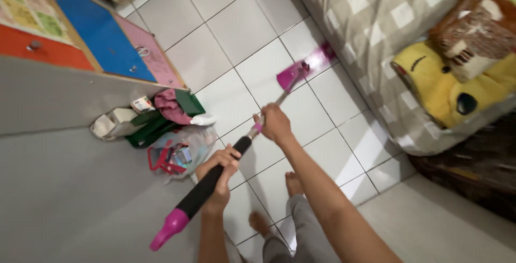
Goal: Mopping the tiled floor of a house using a mop and bucket.
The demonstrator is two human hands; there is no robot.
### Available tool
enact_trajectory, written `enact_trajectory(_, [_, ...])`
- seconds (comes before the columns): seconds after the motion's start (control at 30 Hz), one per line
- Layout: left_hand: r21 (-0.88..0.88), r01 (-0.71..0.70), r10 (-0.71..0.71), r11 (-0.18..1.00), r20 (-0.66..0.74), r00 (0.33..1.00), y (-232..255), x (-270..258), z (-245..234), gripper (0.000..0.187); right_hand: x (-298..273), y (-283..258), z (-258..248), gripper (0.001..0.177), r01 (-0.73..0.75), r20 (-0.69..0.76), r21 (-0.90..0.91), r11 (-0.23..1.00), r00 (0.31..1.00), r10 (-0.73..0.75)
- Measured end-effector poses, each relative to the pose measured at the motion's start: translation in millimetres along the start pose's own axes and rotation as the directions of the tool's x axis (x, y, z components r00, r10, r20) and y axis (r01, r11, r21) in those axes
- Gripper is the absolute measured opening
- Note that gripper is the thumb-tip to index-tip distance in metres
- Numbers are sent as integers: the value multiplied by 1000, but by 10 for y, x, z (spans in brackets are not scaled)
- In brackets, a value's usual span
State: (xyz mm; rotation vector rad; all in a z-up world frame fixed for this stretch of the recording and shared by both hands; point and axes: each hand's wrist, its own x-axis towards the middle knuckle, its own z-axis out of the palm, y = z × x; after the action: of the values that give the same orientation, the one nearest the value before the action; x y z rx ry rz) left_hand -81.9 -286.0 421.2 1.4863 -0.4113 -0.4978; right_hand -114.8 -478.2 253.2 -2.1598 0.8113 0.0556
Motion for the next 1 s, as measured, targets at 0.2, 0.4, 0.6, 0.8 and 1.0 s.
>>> enact_trajectory(0.2, [-3, 75, -72, 997, 256, 964, 306, -261, 26, 18, -872, 424, 432, 32, -100, -298, 93, 991, 947, 124])
enact_trajectory(0.4, [32, -35, 15, 999, 485, 874, 854, -647, -122, 26, -1417, 93, 1129, 28, 193, -636, 306, 932, 770, 49])
enact_trajectory(0.6, [257, -251, 6, 933, 686, 728, 1216, -1083, -550, 34, -2035, -588, 940, 21, 65, -73, 320, 945, 996, -44])
enact_trajectory(0.8, [60, -200, 138, 978, 529, 837, 702, -1546, -792, 19, -2086, -459, 803, 17, -125, 17, 123, 984, 992, 124])
enact_trajectory(1.0, [-245, 215, -269, 945, -215, 939, -437, -1992, -266, 15, -1814, 802, 989, 18, -200, -194, 105, 974, 957, 218])
